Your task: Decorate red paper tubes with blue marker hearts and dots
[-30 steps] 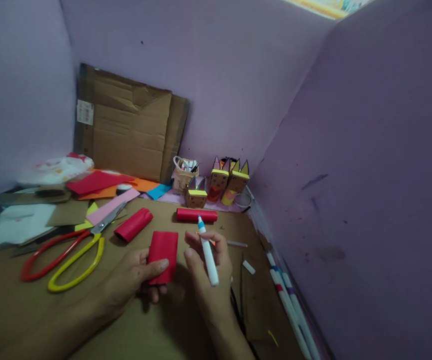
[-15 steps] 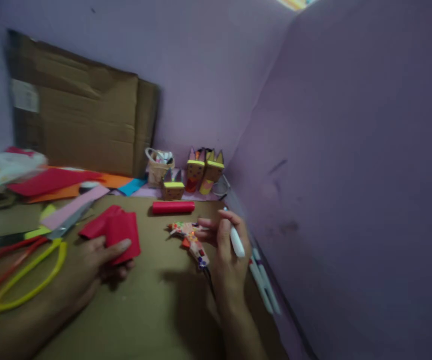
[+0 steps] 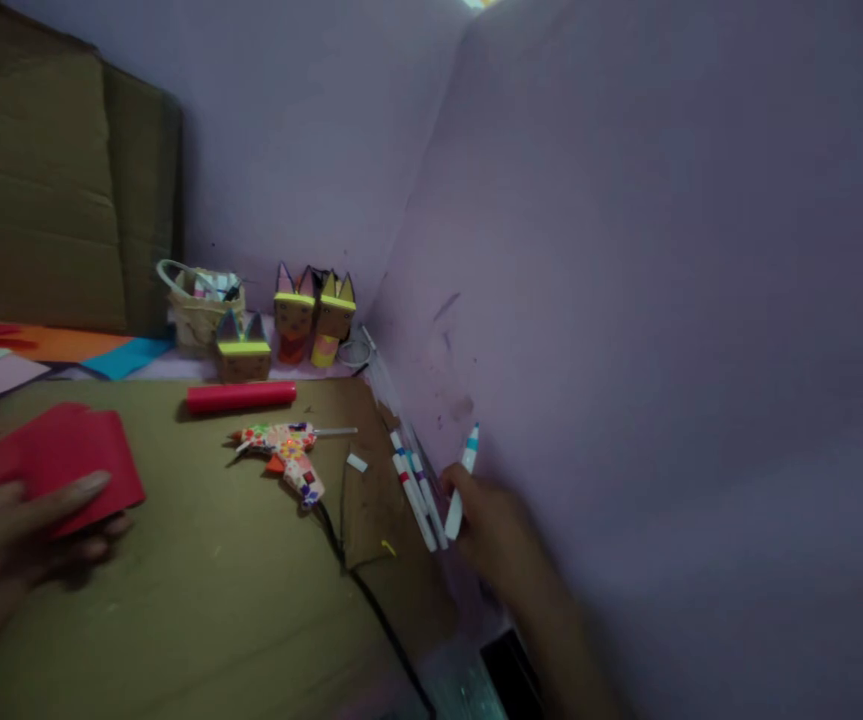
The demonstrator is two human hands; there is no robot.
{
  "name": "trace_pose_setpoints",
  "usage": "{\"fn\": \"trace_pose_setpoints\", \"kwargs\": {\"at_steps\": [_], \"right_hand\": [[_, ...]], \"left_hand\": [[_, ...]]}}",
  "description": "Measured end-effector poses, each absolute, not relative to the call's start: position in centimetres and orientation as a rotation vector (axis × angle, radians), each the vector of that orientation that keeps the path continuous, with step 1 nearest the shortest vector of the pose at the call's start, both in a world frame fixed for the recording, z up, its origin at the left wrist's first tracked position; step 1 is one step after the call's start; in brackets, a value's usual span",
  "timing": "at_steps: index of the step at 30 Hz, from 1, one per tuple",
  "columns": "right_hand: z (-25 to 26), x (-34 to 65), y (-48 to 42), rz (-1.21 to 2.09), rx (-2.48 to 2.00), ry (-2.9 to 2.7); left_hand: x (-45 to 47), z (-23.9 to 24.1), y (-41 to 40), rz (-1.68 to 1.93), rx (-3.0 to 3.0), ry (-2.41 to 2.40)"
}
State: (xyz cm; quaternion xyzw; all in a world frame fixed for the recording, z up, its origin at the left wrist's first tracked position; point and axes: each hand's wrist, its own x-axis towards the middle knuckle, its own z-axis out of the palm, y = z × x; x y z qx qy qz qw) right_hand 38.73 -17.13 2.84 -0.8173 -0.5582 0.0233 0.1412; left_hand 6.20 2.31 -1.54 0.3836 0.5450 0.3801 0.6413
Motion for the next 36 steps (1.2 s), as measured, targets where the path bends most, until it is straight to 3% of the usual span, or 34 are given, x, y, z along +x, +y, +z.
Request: {"fn": "trace_pose_setpoints", "kwargs": {"at_steps": [3, 10, 15, 36], "right_hand": [[1.2, 38.1, -17.2, 0.163, -2.359, -1.655], [0.3, 39.3, -12.8, -0.032, -2.503, -1.617], [1.2, 40.5, -9.7, 0.106, -2.5, -1.976], [4.2, 41.0, -5.3, -0.133, -2.551, -1.969]], "left_hand": [[6.0, -2.4, 2.7, 0.856, 0.871, 1.271], [5.9, -3.8, 2.7, 0.93, 0.917, 1.249], [5.8, -4.4, 2.7, 0.96, 0.923, 1.219], [6.4, -0.8, 1.5, 0.759, 0.961, 1.215]]}}
